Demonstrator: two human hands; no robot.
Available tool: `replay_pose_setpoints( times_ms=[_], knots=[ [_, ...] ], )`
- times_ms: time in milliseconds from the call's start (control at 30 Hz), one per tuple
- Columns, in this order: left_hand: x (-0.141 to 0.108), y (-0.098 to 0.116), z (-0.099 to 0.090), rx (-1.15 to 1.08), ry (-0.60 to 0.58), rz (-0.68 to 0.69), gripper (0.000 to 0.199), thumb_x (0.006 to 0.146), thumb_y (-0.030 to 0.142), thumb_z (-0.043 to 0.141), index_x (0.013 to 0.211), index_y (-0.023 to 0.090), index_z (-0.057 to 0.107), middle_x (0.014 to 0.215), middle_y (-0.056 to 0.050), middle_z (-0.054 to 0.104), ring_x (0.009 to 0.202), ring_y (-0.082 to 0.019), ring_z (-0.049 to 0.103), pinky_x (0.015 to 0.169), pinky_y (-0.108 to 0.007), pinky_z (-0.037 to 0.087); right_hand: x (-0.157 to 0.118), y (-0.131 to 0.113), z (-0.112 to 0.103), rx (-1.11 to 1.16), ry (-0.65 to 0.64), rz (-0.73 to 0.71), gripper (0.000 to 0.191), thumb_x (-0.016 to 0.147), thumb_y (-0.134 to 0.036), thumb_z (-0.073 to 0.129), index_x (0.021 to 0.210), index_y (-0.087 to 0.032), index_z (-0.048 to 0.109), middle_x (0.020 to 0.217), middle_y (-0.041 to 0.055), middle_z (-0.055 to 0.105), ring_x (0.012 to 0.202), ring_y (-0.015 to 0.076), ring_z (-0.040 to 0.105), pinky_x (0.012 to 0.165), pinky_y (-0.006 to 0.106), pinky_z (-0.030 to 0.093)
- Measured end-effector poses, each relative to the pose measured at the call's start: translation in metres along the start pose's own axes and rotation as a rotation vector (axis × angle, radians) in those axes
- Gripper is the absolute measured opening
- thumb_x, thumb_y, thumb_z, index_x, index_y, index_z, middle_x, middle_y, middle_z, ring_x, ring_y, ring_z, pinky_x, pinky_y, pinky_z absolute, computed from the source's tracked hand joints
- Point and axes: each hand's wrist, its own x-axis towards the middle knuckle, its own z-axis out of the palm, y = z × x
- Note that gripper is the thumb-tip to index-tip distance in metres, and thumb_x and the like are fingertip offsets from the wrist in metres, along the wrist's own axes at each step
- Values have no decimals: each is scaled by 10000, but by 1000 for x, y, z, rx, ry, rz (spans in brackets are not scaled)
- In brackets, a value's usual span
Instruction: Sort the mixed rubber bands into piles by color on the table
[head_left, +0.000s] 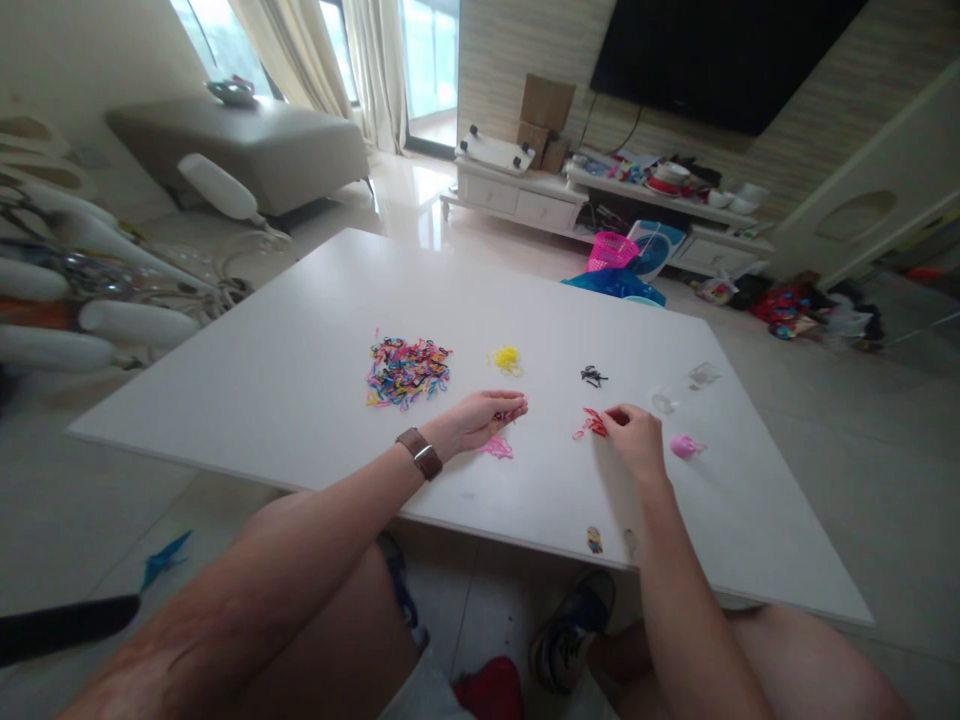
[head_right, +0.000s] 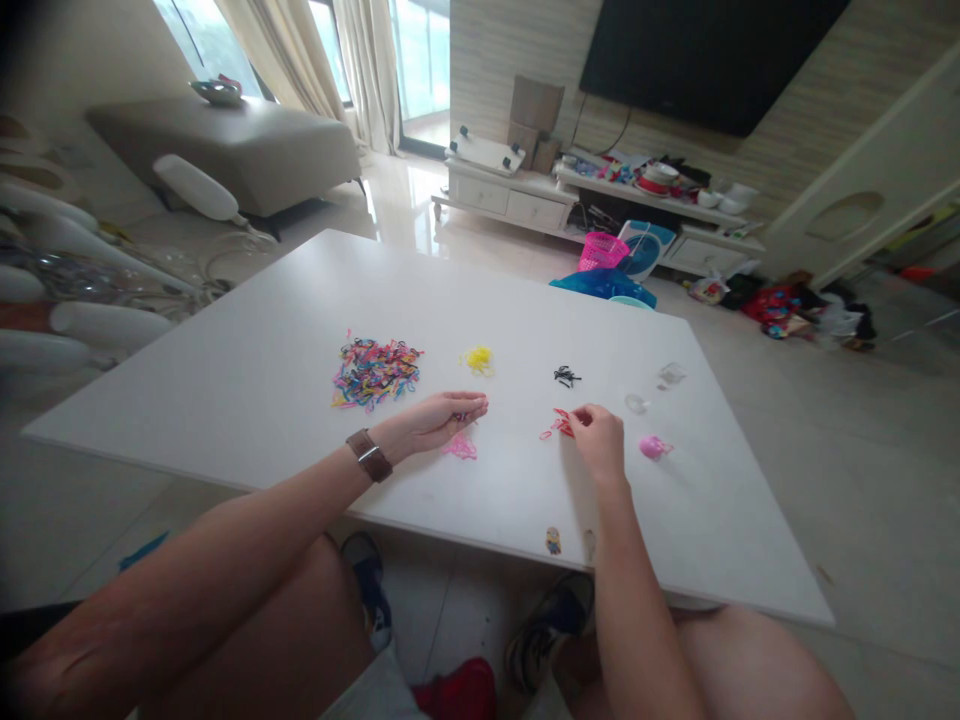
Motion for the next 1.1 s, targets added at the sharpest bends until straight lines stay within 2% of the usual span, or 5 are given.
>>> replay_pose_setpoints(
  times_ms=[167,400,667,900,1100],
  knots=[
    [0,-3,-1,31,-20,-16,149,853,-41,620,807,66,713,812,-90,680,762,-85,629,814,-185,500,-12,-32,5,92,6,-49,181,839,-308,655,720,-183,708,693,52,698,619,190,630,643,342,491],
    [0,-7,-3,64,-84,-35,119,865,-16,632,839,57,722,854,-100,695,780,-78,648,778,-151,515,-22,-102,30,522,-292,-191,292,869,-370,667,1104,-206,725,1025,65,738,811,160,677,735,305,552],
    [1,-2,-2,-19,-23,-10,180,891,-43,564,838,71,693,836,-92,677,753,-79,651,746,-147,533,-19,-93,40,618,-101,-26,210,789,-378,753,861,-186,711,816,41,724,746,172,668,719,314,541],
    [6,4,-5,-143,33,46,193,896,-59,534,828,80,650,829,-65,641,747,-65,646,773,-132,544,-54,-96,60,541,-413,-79,199,823,-390,705,808,-192,720,737,25,714,669,163,639,672,295,510],
    [1,6,-1,-131,65,23,196,897,-61,525,828,77,646,827,-67,640,716,-61,641,720,-120,542,-56,-106,75,658,-318,42,299,813,-429,711,986,-187,738,863,54,746,757,180,671,726,301,537]
  ],
)
